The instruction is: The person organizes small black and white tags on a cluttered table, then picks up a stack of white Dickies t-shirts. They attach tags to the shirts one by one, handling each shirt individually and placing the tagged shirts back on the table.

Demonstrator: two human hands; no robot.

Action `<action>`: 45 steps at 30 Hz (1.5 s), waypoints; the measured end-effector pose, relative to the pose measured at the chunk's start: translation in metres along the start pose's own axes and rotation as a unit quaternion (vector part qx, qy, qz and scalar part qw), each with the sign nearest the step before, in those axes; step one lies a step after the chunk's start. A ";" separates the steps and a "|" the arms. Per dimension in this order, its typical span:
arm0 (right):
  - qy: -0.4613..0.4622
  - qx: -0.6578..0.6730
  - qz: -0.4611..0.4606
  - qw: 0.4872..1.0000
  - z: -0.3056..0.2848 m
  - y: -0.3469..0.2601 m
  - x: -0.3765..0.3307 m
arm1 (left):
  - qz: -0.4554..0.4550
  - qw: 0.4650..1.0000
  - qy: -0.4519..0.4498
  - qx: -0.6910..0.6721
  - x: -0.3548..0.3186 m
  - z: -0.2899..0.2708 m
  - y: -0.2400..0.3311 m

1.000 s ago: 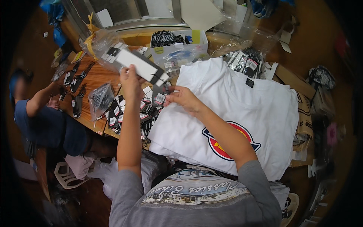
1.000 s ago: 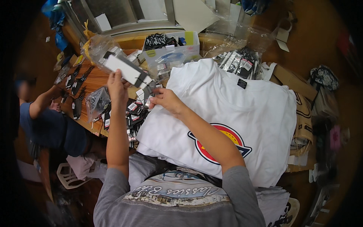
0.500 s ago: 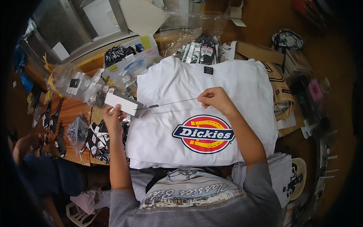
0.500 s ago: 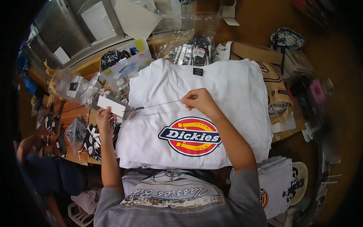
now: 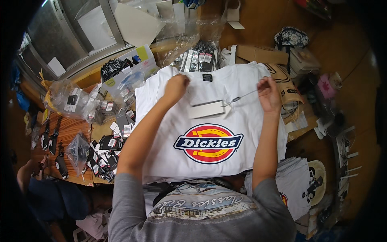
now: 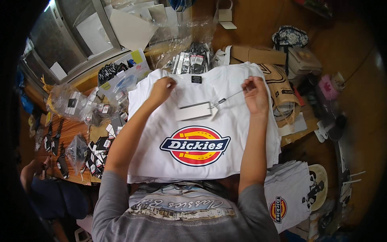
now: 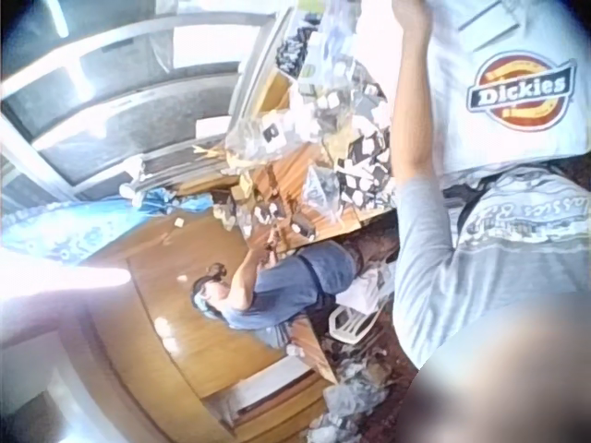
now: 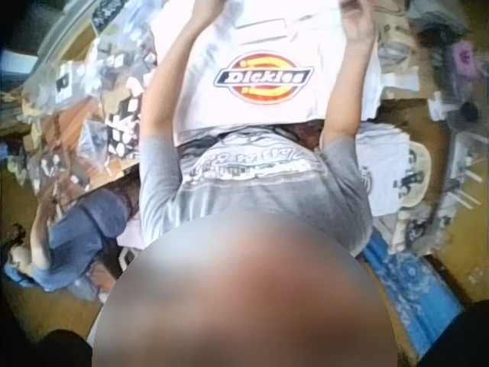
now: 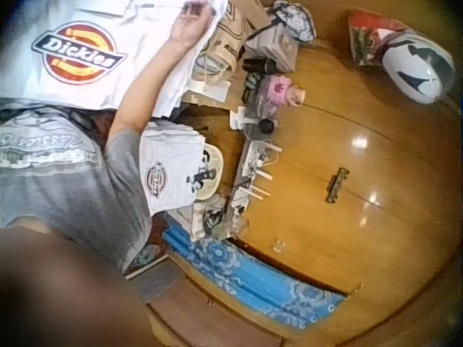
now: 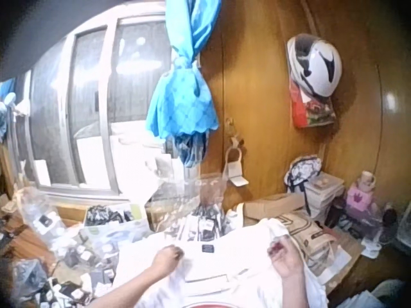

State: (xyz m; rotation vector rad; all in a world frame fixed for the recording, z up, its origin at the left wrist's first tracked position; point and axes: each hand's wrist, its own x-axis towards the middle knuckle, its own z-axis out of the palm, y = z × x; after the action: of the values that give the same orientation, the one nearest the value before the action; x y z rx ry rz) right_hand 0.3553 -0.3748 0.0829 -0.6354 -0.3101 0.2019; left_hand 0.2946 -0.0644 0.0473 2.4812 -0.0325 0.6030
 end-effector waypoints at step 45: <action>-0.053 -0.765 -0.085 0.637 0.012 0.118 0.023 | -0.043 0.985 0.115 -0.123 -0.006 0.081 0.024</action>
State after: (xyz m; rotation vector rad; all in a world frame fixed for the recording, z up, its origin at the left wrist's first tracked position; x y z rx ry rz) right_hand 0.3621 -0.2689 0.0250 -2.3055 -0.6394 -0.2995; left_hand 0.3188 -0.1292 -0.0017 2.1503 0.0844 0.7949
